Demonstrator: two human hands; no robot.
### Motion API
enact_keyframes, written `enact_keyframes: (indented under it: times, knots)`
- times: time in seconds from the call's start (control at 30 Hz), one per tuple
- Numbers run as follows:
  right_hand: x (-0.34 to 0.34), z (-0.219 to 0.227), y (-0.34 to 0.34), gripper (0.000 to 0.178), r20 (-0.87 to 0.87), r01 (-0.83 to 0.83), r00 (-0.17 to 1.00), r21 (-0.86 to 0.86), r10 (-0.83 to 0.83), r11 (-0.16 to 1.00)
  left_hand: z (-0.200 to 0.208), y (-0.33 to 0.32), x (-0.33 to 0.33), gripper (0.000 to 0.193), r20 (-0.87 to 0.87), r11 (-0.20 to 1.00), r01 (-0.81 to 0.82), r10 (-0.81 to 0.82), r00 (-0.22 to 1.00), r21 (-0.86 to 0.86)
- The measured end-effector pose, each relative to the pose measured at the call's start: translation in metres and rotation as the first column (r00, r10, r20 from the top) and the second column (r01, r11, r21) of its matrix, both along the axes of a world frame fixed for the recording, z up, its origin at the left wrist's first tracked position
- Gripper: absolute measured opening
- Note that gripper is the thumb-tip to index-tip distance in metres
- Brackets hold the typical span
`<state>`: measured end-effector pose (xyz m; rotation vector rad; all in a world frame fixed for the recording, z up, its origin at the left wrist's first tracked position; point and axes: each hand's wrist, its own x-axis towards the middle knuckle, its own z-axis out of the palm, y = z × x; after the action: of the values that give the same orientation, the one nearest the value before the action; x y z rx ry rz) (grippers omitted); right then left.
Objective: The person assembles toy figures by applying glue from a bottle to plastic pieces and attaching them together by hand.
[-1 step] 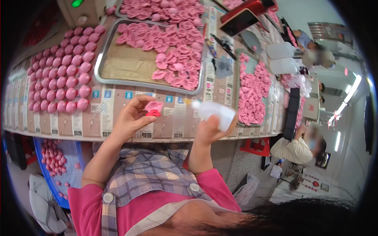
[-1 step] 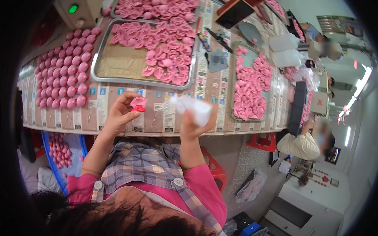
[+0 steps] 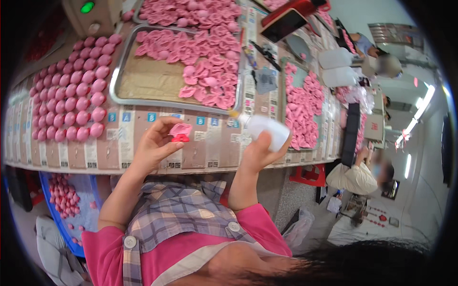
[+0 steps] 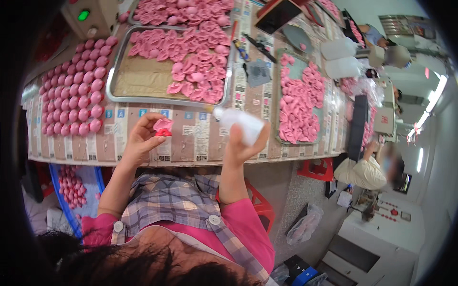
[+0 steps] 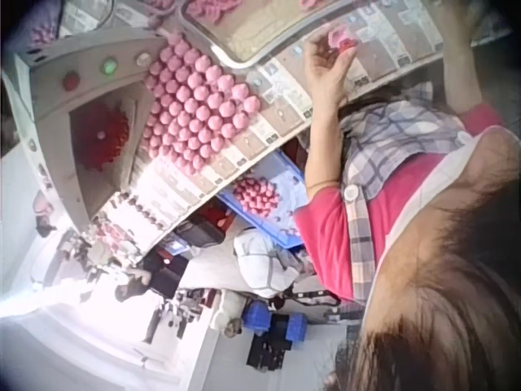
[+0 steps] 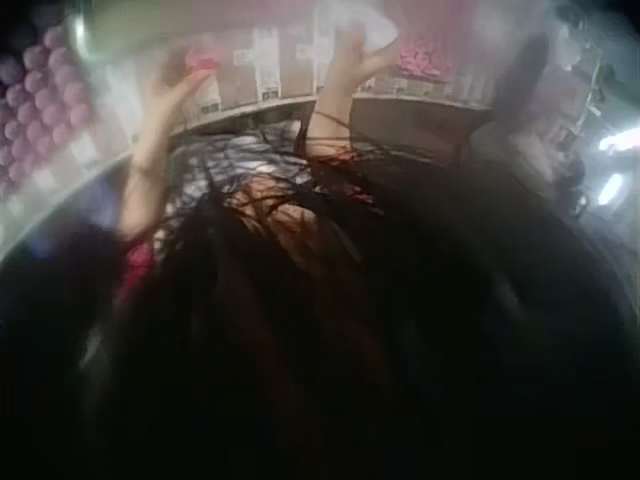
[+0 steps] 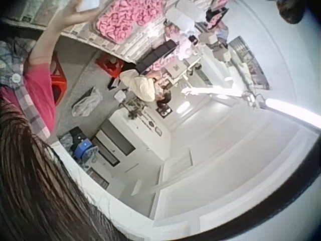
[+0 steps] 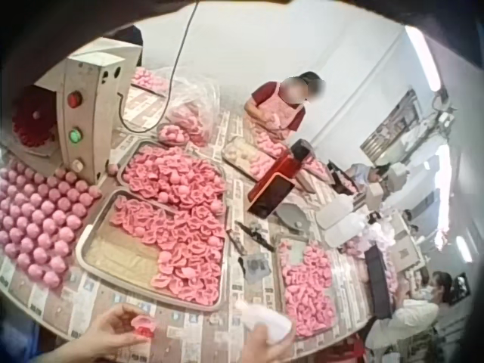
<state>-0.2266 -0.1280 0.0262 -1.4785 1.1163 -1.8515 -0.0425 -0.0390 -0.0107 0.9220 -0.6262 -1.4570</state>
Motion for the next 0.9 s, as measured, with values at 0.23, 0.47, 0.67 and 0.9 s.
enact_keyframes:
  times: [0.23, 0.47, 0.67, 0.9]
  knots:
    - [-0.081, -0.041, -0.091, 0.031, -0.503, 0.202, 0.864, 0.283, -0.034, 0.938, -0.009, -0.001, 0.004, 0.043, 0.022, 0.997, 0.006, -0.004, 1.0, -0.072]
    - [-0.069, -0.061, -0.103, 0.028, -0.683, 0.351, 0.711, 0.133, -0.171, 0.927, -0.001, -0.005, 0.004, 0.044, 0.034, 0.996, -0.063, 0.065, 0.997, -0.056]
    - [-0.09, -0.038, -0.135, 0.024, -0.801, 0.305, 0.495, -0.202, -0.336, 0.931, -0.001, -0.009, 0.006, 0.043, 0.054, 0.997, -0.065, 0.067, 0.996, -0.028]
    - [-0.103, -0.032, -0.208, 0.018, -0.983, 0.44, 0.08, -0.117, -0.168, 0.891, 0.004, -0.003, 0.006, 0.043, 0.066, 0.995, -0.09, 0.092, 0.994, -0.035]
